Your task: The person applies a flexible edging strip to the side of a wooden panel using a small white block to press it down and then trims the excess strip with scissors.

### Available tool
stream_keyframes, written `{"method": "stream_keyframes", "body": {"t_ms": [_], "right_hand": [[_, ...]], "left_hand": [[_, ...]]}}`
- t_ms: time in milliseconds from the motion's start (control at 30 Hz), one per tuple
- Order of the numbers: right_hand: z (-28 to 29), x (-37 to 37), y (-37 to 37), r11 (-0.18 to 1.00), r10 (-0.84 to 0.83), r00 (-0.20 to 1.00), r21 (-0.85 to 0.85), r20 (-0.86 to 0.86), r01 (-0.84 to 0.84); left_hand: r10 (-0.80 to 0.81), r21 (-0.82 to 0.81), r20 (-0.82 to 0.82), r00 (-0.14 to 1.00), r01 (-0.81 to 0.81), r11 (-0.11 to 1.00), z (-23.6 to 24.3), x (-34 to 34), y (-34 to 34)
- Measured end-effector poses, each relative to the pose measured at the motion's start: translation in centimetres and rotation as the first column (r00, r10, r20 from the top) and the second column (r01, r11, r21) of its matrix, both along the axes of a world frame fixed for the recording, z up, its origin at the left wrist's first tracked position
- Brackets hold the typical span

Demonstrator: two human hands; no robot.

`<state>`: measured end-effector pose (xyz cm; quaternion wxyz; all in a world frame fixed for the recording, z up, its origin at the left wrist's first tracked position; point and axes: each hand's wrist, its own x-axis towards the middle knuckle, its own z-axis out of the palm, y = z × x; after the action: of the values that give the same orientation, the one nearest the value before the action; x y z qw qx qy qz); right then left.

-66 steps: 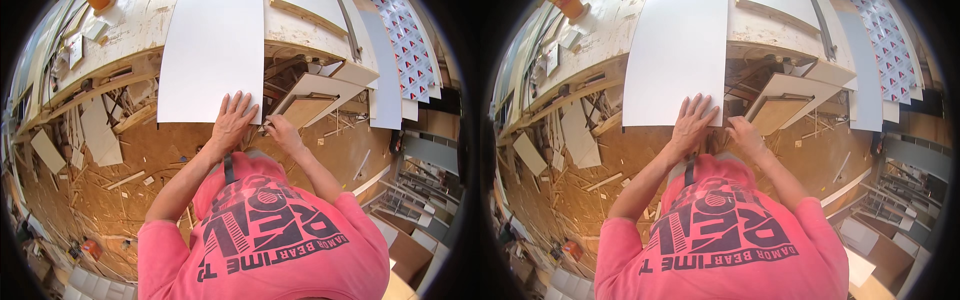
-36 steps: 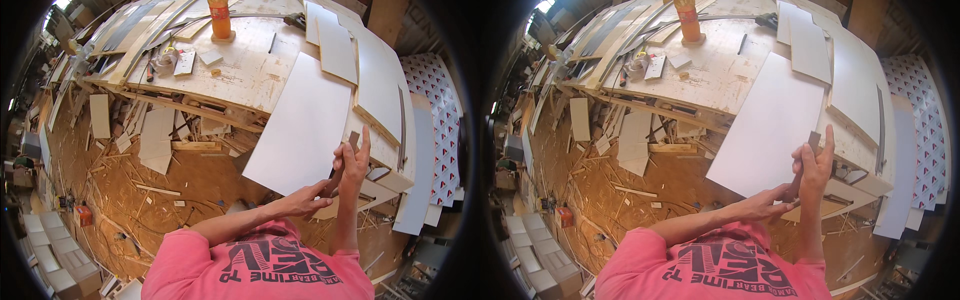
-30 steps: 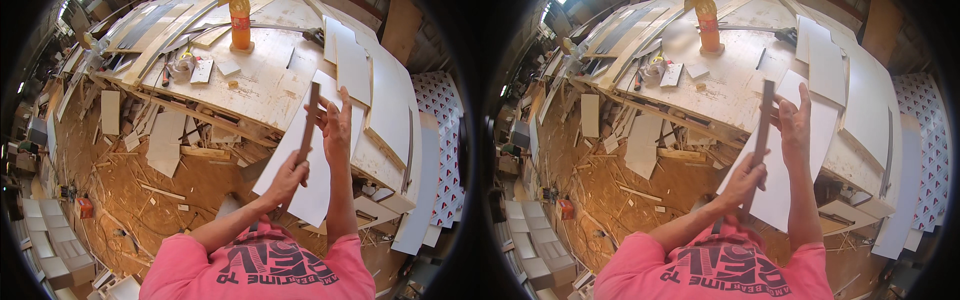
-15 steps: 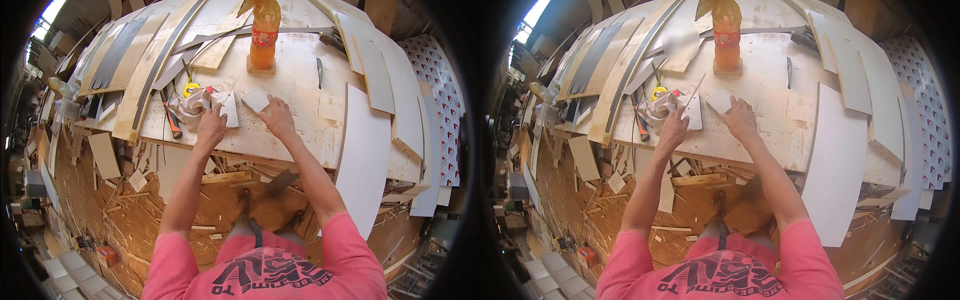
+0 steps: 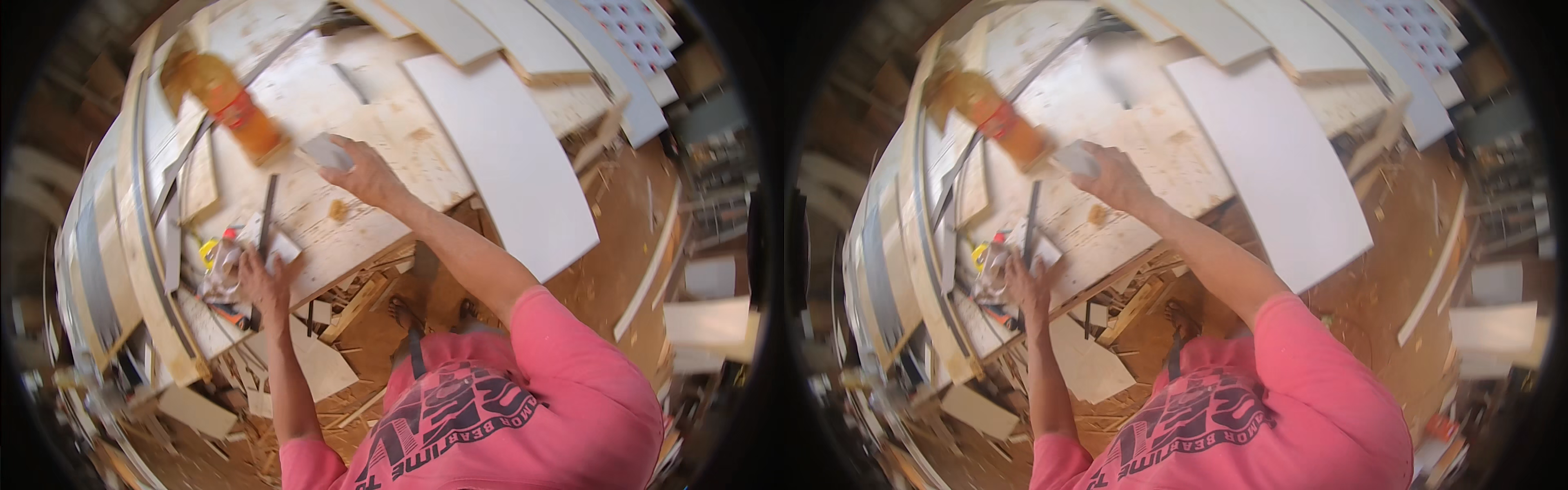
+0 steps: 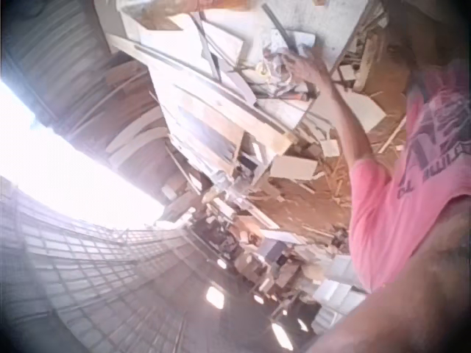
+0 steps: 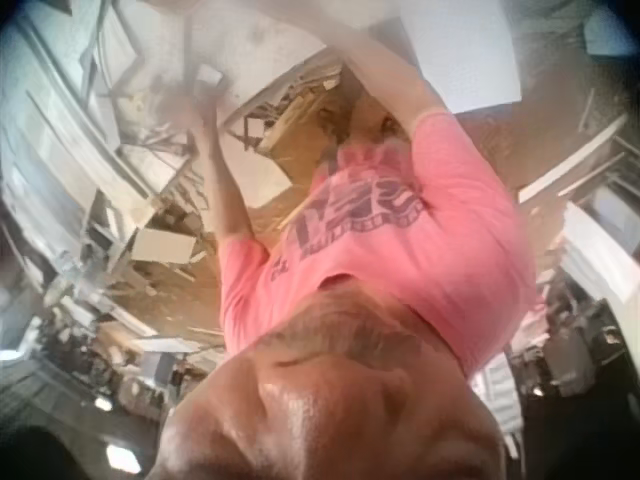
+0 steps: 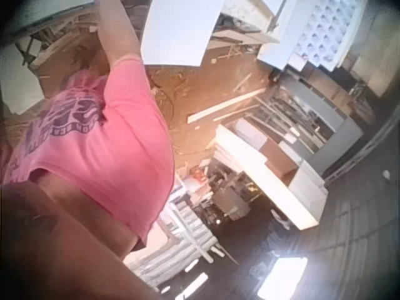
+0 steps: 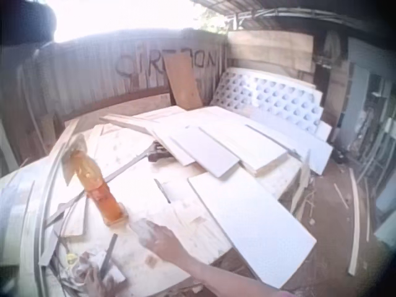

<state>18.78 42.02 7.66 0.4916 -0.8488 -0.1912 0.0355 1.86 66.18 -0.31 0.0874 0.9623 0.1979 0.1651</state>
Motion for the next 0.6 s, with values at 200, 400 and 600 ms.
{"method": "stream_keyframes", "body": {"t_ms": [200,400,600], "right_hand": [[4.1,-10.6,-19.6,0.316,0.263,0.879,0.897,-0.397,0.310],[3.8,-26.4,-36.4,0.221,-0.199,0.856,0.830,-0.476,0.513],[-4.6,-28.3,-44.8,0.160,-0.658,0.424,0.435,-0.622,0.886]], "left_hand": [[0.030,-0.076,0.060,0.998,-0.025,0.997,3.5,-1.1,-4.2],[-0.448,-0.833,0.030,0.894,0.270,0.482,4.6,-1.2,-20.3],[-0.614,-0.961,-0.187,0.767,-0.272,-0.047,2.2,1.1,-36.7]]}}
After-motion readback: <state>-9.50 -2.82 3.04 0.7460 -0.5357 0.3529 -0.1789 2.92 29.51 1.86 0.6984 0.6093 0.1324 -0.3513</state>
